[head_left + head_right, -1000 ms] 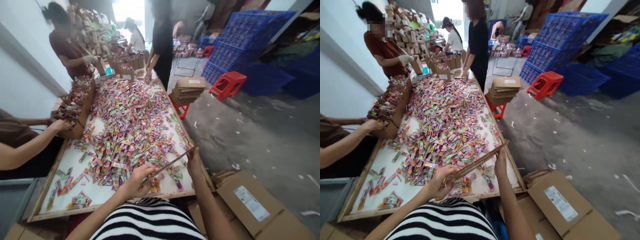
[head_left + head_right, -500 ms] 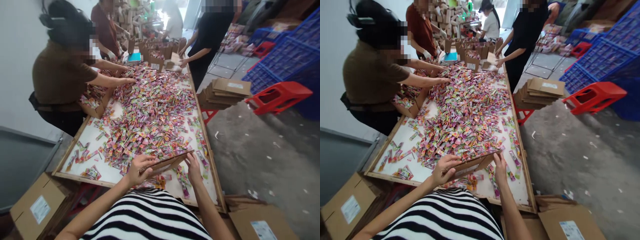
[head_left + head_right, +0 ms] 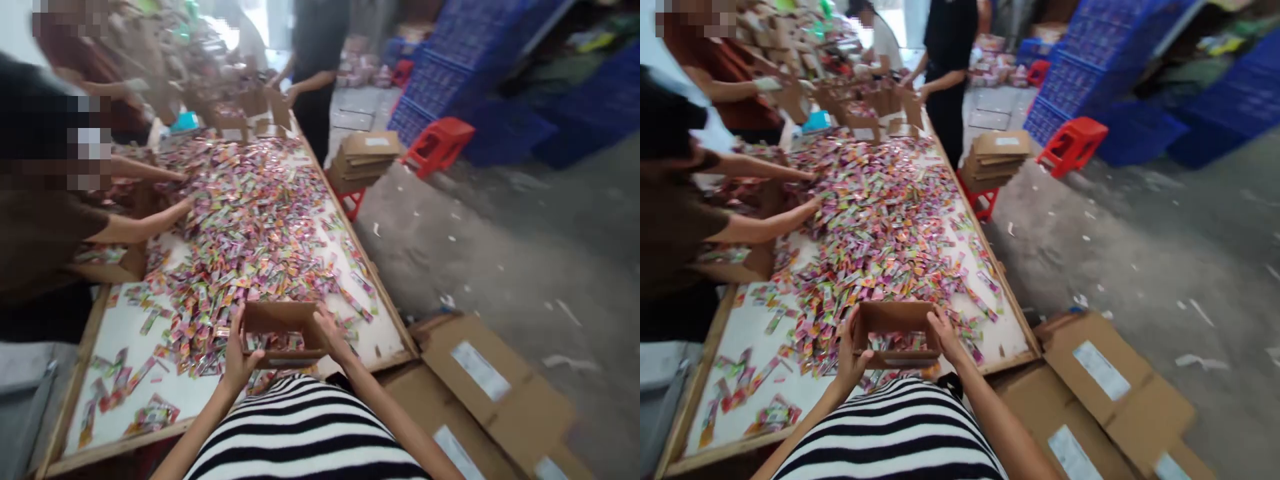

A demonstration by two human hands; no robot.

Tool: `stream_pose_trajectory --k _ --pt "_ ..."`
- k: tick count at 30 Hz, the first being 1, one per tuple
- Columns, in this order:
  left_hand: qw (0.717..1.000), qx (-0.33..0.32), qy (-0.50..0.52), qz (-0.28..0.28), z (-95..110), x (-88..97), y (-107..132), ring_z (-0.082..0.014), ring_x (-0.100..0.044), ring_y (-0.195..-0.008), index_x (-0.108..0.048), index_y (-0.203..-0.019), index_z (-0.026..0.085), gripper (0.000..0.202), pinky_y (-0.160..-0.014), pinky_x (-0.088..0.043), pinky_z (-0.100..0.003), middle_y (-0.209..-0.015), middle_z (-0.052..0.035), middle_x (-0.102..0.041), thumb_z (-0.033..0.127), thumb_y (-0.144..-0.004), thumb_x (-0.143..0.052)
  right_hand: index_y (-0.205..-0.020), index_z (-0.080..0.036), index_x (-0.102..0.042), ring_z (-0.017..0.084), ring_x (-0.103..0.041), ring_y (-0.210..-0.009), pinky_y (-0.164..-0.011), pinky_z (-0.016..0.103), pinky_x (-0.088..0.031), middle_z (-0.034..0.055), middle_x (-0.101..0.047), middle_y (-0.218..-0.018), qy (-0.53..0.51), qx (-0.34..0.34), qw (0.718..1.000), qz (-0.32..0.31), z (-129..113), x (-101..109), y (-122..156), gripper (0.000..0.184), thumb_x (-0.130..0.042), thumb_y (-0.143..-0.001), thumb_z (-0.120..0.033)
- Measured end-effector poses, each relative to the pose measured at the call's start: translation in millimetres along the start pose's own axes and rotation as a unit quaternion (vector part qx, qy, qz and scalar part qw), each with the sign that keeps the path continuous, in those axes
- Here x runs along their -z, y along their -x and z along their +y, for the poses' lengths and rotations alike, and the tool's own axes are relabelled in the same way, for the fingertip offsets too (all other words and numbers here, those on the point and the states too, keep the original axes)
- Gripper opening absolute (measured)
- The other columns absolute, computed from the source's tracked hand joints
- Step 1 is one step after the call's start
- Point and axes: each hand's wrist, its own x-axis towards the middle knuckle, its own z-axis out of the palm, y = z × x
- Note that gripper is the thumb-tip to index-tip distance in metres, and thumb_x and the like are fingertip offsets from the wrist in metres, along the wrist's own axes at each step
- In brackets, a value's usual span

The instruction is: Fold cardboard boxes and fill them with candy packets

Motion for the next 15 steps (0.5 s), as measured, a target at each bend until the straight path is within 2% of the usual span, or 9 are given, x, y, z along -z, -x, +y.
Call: stream_pose_trajectory --k 1,2,4,6,8,11,13,15 --pt "0.998 -0.017 -0.007 -0.058 -11.9 -4.1 6.3 -0.0385 -0.026 -0.155 -0.016 -0.164 0.022 0.097 -0.122 -0.028 -0.058 -0.164 -0.0218 -0.031 0.076 -0.090 -0.049 -0.111 -0.025 -0.068 0.028 -0.062 -0.111 -0.104 0.045 -0.046 0.0096 -0.070 -0.113 0.021 -0.001 1.000 -0.001 11.5 -3.2 2.1 0.051 -0.066 -0.079 -0.064" --pt "0.991 -0.035 -0.021 -0.129 -22.4 -7.8 12.9 -0.0403 -0.024 -0.155 -0.020 -0.164 0.023 0.095 -0.123 -0.026 -0.060 -0.163 -0.0219 -0.034 0.076 -0.090 -0.047 -0.112 -0.024 -0.065 0.028 -0.061 -0.111 -0.104 0.045 -0.046 0.0090 -0.068 -0.114 0.051 0.002 0.999 0.001 22.8 -5.7 3.7 0.055 -0.072 -0.075 -0.064" --pt "0.964 -0.041 -0.069 -0.255 -36.5 -13.1 24.3 -0.0431 -0.028 -0.153 -0.041 -0.157 0.027 0.080 -0.122 -0.022 -0.064 -0.156 -0.0196 -0.046 0.073 -0.092 -0.047 -0.113 -0.024 -0.062 0.029 -0.058 -0.114 -0.106 0.046 -0.043 0.0078 -0.064 -0.117 0.117 0.006 0.993 0.014 42.0 -9.5 5.4 0.069 -0.086 -0.059 -0.060" --pt "0.938 -0.017 -0.116 -0.326 -39.6 -16.0 29.7 -0.0413 -0.040 -0.146 -0.058 -0.143 0.030 0.059 -0.120 -0.027 -0.064 -0.147 -0.0159 -0.056 0.063 -0.095 -0.053 -0.111 -0.023 -0.061 0.030 -0.055 -0.117 -0.107 0.048 -0.041 0.0073 -0.061 -0.119 0.161 0.003 0.986 0.034 54.0 -12.2 4.7 0.079 -0.095 -0.047 -0.055" --pt "0.925 0.005 -0.141 -0.353 -34.4 -17.8 28.8 -0.0346 -0.052 -0.135 -0.062 -0.135 0.027 0.044 -0.113 -0.041 -0.058 -0.143 -0.0127 -0.059 0.049 -0.097 -0.060 -0.111 -0.023 -0.061 0.030 -0.052 -0.119 -0.108 0.048 -0.039 0.0068 -0.060 -0.119 0.160 0.004 0.987 0.032 59.4 -12.6 2.2 0.078 -0.094 -0.050 -0.057" --pt "0.918 0.010 -0.143 -0.371 -22.5 -19.8 23.2 -0.0255 -0.062 -0.117 -0.062 -0.129 0.022 0.035 -0.098 -0.055 -0.047 -0.137 -0.0104 -0.061 0.038 -0.098 -0.063 -0.116 -0.024 -0.063 0.026 -0.052 -0.121 -0.108 0.044 -0.039 0.0055 -0.061 -0.121 0.040 0.020 0.999 -0.030 64.1 -7.3 0.6 0.057 -0.079 -0.074 -0.059" --pt "0.916 0.018 -0.141 -0.376 -16.9 -20.6 21.6 -0.0240 -0.064 -0.113 -0.063 -0.127 0.023 0.032 -0.094 -0.057 -0.045 -0.133 -0.0100 -0.063 0.037 -0.098 -0.063 -0.120 -0.025 -0.063 0.022 -0.056 -0.114 -0.101 0.038 -0.044 0.0031 -0.064 -0.118 -0.062 0.007 0.996 -0.065 69.3 -3.1 1.9 0.047 -0.075 -0.080 -0.048" --pt "0.915 0.026 -0.138 -0.380 -14.1 -21.3 22.6 -0.0236 -0.064 -0.112 -0.064 -0.126 0.023 0.031 -0.094 -0.057 -0.045 -0.133 -0.0103 -0.063 0.037 -0.098 -0.062 -0.116 -0.025 -0.064 0.020 -0.060 -0.103 -0.092 0.033 -0.048 0.0000 -0.066 -0.110 -0.113 -0.016 0.993 -0.039 75.4 -1.9 2.4 0.046 -0.077 -0.072 -0.031"
